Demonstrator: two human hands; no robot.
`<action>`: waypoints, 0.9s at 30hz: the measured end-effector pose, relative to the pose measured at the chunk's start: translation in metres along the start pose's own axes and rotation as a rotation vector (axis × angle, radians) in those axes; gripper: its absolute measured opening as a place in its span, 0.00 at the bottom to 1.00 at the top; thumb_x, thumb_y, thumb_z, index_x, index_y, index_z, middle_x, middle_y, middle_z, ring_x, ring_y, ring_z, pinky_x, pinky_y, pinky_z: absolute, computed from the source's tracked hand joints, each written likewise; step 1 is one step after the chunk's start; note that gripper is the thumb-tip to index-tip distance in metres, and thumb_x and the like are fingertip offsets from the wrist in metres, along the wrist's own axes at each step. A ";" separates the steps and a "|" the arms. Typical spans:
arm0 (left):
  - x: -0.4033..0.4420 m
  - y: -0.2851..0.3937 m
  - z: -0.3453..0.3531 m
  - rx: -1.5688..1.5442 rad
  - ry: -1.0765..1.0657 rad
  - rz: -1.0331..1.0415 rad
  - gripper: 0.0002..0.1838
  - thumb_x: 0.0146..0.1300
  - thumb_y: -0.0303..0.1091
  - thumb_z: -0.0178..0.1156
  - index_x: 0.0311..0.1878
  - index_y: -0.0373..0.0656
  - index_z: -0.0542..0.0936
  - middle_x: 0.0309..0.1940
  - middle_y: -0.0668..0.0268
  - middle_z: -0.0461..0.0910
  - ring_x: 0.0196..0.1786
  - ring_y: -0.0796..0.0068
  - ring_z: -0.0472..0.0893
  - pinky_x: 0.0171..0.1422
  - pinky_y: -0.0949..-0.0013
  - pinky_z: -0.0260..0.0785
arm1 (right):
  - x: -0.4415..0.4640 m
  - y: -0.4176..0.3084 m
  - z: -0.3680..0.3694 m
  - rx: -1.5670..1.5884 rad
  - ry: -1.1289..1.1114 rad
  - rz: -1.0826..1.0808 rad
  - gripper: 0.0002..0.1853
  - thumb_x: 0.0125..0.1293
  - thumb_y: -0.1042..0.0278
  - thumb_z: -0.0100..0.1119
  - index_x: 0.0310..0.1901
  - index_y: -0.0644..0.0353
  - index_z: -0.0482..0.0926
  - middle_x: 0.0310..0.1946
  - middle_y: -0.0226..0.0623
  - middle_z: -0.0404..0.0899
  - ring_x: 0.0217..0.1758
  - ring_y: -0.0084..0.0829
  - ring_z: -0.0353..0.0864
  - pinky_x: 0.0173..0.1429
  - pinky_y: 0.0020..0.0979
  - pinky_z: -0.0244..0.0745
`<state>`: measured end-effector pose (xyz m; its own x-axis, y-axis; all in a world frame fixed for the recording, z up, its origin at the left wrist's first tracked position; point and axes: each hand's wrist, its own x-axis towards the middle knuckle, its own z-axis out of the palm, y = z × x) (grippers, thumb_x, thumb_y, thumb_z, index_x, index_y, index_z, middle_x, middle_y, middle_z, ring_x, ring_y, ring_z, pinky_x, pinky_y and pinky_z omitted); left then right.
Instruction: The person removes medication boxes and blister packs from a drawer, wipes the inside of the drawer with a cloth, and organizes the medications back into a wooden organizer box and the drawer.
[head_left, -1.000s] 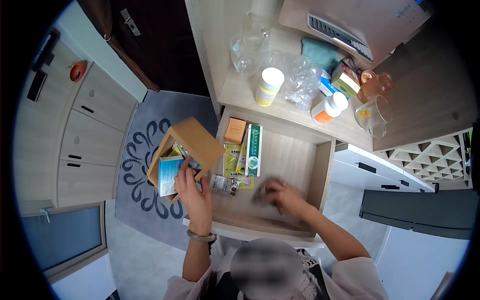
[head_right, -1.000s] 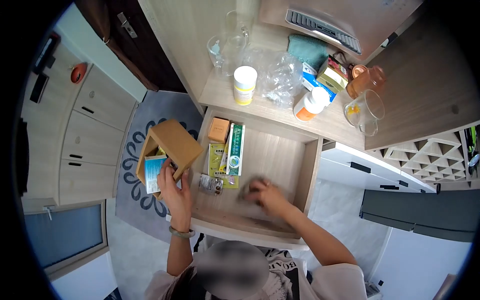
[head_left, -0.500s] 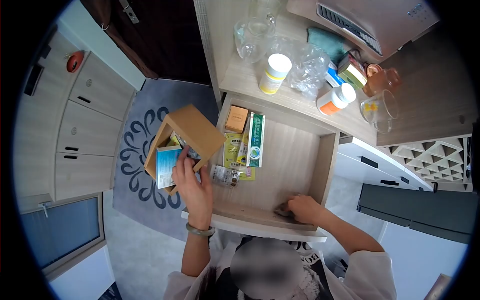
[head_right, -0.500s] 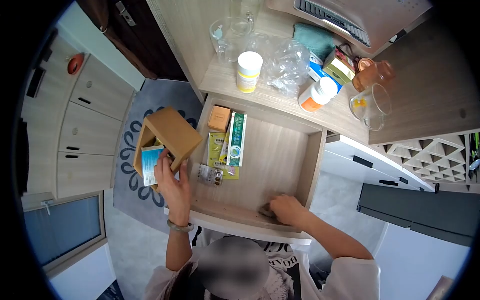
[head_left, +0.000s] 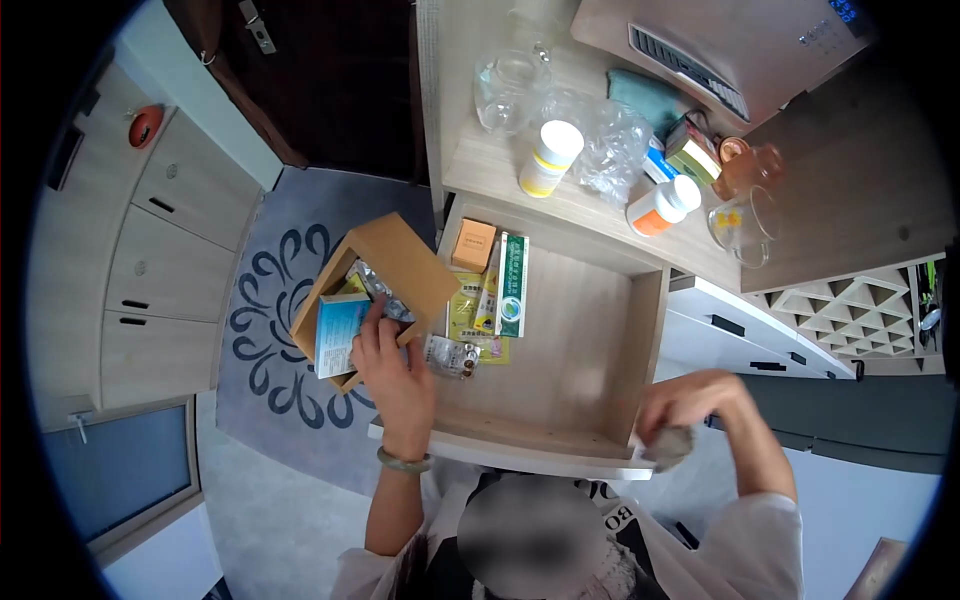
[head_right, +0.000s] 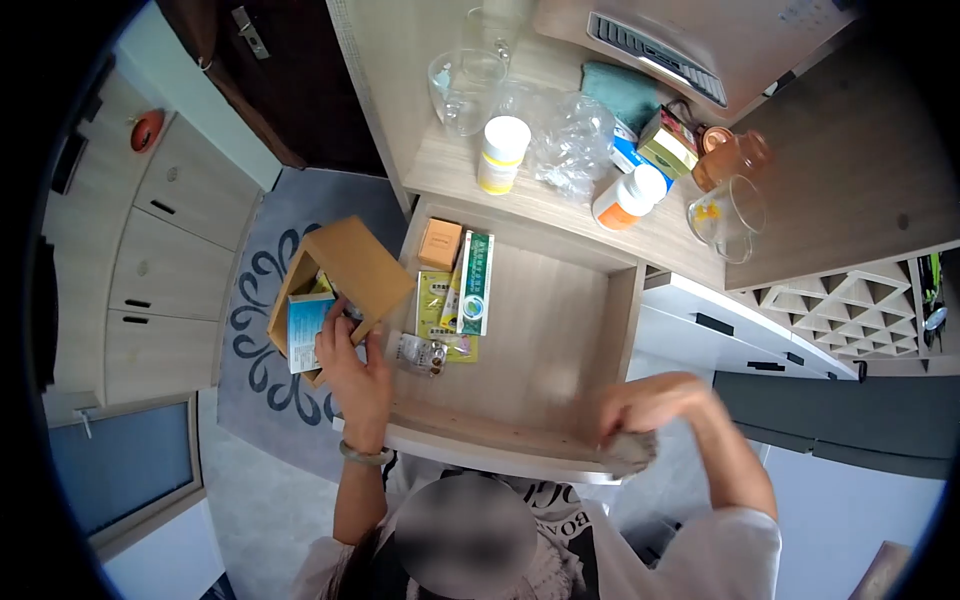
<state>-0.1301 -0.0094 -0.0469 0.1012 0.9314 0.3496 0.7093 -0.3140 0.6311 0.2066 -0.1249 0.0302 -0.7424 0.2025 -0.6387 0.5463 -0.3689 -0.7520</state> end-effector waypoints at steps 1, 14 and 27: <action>-0.001 0.000 -0.001 0.005 0.004 -0.005 0.12 0.56 0.21 0.59 0.44 0.36 0.72 0.62 0.57 0.72 0.53 0.52 0.71 0.59 0.52 0.60 | -0.033 0.018 0.013 0.353 0.156 -0.127 0.09 0.49 0.75 0.55 0.30 0.71 0.79 0.29 0.43 0.81 0.32 0.31 0.77 0.39 0.34 0.73; 0.000 -0.001 -0.002 -0.033 0.003 0.016 0.11 0.58 0.22 0.59 0.45 0.35 0.72 0.62 0.56 0.72 0.53 0.53 0.71 0.58 0.52 0.61 | 0.056 -0.011 0.021 -0.957 1.446 0.339 0.19 0.50 0.79 0.58 0.47 0.60 0.78 0.49 0.46 0.72 0.55 0.46 0.72 0.61 0.42 0.67; -0.002 0.002 -0.003 0.019 -0.015 -0.030 0.16 0.60 0.23 0.59 0.52 0.32 0.72 0.60 0.55 0.73 0.55 0.51 0.72 0.60 0.55 0.64 | 0.110 0.048 0.064 -1.231 0.603 0.398 0.18 0.52 0.73 0.59 0.48 0.61 0.75 0.29 0.42 0.81 0.39 0.40 0.84 0.67 0.47 0.67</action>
<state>-0.1315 -0.0128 -0.0445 0.0901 0.9431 0.3200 0.7250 -0.2824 0.6282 0.1265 -0.1785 -0.0652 -0.3570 0.7376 -0.5731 0.8902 0.4546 0.0305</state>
